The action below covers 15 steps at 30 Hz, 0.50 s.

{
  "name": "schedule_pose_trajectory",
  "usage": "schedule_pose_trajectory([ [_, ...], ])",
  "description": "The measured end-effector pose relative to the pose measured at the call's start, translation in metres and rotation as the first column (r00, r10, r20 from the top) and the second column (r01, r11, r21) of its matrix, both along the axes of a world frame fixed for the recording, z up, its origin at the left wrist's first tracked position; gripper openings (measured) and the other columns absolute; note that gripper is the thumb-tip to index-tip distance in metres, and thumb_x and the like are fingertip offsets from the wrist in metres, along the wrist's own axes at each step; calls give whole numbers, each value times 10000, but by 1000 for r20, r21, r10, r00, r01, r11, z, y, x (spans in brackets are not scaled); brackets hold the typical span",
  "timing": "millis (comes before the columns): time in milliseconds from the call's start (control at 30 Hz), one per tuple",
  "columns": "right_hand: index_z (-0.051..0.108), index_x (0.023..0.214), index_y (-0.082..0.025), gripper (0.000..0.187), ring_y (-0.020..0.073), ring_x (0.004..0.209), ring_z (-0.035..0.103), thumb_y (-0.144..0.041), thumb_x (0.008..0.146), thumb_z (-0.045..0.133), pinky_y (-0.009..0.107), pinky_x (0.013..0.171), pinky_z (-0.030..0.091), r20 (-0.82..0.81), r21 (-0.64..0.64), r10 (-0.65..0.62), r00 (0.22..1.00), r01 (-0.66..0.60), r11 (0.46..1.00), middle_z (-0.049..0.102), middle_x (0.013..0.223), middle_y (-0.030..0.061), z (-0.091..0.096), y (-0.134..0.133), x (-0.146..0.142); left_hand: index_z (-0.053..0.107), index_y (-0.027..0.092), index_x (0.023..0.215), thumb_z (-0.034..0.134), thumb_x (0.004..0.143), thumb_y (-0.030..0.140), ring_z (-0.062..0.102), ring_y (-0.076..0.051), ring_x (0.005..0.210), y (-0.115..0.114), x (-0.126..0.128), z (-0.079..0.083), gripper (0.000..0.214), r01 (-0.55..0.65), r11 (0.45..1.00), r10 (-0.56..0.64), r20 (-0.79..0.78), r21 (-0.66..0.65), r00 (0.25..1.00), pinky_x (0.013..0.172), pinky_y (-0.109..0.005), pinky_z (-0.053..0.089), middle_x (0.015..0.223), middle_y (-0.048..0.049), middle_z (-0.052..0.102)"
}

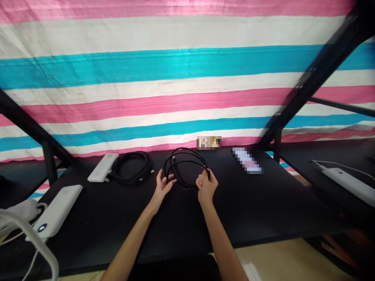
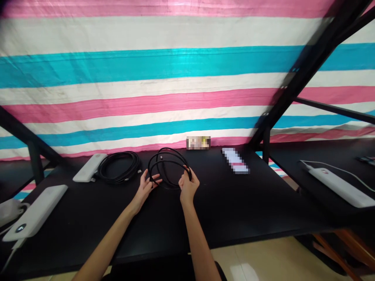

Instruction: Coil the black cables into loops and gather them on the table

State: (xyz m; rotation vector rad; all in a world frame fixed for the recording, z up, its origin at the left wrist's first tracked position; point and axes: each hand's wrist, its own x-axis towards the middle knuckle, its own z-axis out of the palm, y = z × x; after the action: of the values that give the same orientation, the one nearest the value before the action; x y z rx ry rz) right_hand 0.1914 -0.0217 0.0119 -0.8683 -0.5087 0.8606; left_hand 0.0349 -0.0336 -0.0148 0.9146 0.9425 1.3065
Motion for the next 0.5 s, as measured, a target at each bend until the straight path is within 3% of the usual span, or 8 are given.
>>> schedule_pose_trajectory([
  [100,645,803,-162,449,25,324,191,-524,574,780,177,332,130,-34,2,47,998,-47,999,261,377,-142,1,-1,-1,312,240,1350,805,627,393,662,-255,966,-3,5,-2,889,2,999,-2,-3,-44,1000,913,-412,450,1165,-138,631],
  [267,636,777,-174,424,24,328,162,-524,586,778,171,329,118,-76,-5,147,986,-148,989,248,376,-144,1,-4,-6,340,260,1323,782,663,356,632,-215,1000,1,-2,-1,800,-132,985,130,-21,-111,991,832,-324,468,1222,-103,581],
  [333,635,775,-174,433,24,329,158,-534,581,780,168,325,121,-87,-14,186,979,-188,982,248,370,-145,2,-6,-9,377,232,1315,779,659,374,639,-226,986,2,-7,4,782,-112,985,112,-1,-129,994,818,-323,464,1178,-105,610],
  [400,633,767,-174,445,24,327,156,-544,571,784,165,321,123,-96,-30,218,971,-221,975,253,360,-145,3,-8,-11,465,185,1267,757,680,400,656,-244,946,1,-11,10,690,-32,991,35,20,-127,999,826,-336,449,1058,-98,667],
  [500,625,759,-176,465,21,321,149,-572,567,777,160,315,124,-106,-64,251,962,-258,964,246,353,-148,7,-11,-12,617,166,1073,722,725,408,672,-217,778,-2,-16,20,437,38,995,-38,5,-96,999,821,-336,434,709,0,660],
])
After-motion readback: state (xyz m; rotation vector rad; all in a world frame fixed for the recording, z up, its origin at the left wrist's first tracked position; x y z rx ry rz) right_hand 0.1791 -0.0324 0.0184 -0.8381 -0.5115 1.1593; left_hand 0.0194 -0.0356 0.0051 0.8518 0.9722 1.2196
